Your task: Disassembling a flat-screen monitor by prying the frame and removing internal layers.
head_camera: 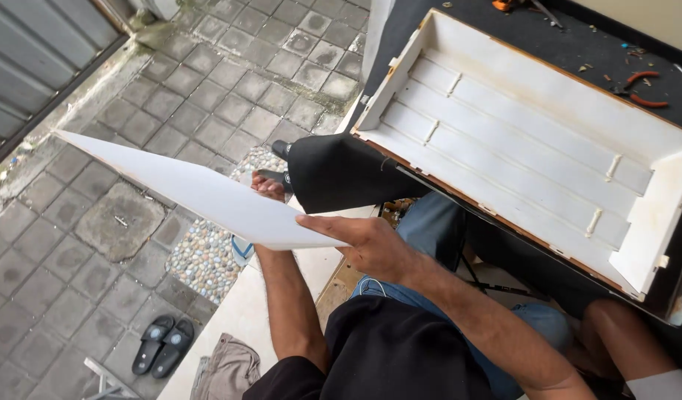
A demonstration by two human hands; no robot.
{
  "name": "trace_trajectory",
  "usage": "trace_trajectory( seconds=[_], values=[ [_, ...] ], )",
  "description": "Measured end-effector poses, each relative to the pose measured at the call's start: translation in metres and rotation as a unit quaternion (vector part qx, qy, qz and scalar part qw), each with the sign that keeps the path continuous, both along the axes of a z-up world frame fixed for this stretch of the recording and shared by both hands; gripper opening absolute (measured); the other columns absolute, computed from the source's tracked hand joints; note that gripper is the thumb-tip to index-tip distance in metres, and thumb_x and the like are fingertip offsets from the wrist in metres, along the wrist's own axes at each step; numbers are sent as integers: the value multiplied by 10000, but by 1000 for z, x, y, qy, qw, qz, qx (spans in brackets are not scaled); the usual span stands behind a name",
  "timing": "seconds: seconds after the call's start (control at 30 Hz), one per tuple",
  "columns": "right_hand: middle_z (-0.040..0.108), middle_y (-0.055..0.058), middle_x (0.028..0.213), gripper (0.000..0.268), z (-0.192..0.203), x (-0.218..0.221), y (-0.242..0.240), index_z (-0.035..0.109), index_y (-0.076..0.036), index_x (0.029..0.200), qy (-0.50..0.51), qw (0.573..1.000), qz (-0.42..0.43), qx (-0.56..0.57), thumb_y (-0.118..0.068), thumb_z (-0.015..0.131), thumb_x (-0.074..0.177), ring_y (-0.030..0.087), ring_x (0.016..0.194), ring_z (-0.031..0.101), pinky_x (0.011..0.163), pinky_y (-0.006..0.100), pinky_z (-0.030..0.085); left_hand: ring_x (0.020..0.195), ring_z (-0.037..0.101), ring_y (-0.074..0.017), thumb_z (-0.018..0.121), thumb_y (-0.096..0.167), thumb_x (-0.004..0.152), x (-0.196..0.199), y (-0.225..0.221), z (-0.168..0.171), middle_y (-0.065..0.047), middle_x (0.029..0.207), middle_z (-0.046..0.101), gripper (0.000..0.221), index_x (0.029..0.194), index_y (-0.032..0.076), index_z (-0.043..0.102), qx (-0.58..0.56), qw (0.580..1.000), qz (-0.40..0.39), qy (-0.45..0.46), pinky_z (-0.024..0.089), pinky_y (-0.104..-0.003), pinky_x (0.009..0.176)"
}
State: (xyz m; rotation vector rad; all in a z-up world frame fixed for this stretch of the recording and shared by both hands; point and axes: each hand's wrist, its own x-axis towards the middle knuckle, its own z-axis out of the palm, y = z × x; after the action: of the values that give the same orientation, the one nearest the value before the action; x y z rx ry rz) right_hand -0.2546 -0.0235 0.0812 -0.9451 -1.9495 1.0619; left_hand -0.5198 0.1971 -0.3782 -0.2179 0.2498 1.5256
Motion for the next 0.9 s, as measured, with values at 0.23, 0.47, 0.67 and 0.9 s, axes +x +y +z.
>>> trace_trajectory(
  seconds=[0.23, 0.47, 0.67, 0.9],
  values=[
    [692, 217, 1328, 446, -48, 30, 1, 644, -173, 1401, -76, 997, 13, 14, -54, 531, 987, 489, 1163, 662, 955, 580, 569, 890, 469, -227, 520, 460, 967, 19, -74, -16, -143, 1127, 638, 611, 1322, -37, 496, -58, 996, 69, 29, 414, -469, 887],
    [683, 131, 1390, 399, -105, 66, -13, 711, -169, 1354, -50, 998, -27, -32, -146, 559, 986, 415, 1320, 574, 1065, 555, 482, 893, 501, -230, 547, 443, 952, 39, -82, -2, -139, 1121, 655, 584, 1294, -29, 523, -119, 980, 136, 84, 440, -459, 878],
    [696, 154, 1366, 400, -144, 84, -23, 733, -102, 1308, -52, 997, -39, -43, -79, 665, 915, 411, 1339, 564, 1117, 540, 429, 895, 527, -233, 568, 430, 940, 56, -103, 6, -135, 1117, 669, 561, 1271, -23, 545, -159, 964, 174, 122, 460, -450, 871],
    [648, 64, 1434, 629, -103, 80, -45, 664, -154, 1401, -146, 982, -88, 79, -220, 793, 789, 306, 1397, 541, 1180, 464, 368, 898, 559, -235, 594, 414, 925, 41, -104, 23, -131, 1111, 686, 534, 1243, -14, 572, -198, 948, 196, 153, 486, -440, 863]
  ],
)
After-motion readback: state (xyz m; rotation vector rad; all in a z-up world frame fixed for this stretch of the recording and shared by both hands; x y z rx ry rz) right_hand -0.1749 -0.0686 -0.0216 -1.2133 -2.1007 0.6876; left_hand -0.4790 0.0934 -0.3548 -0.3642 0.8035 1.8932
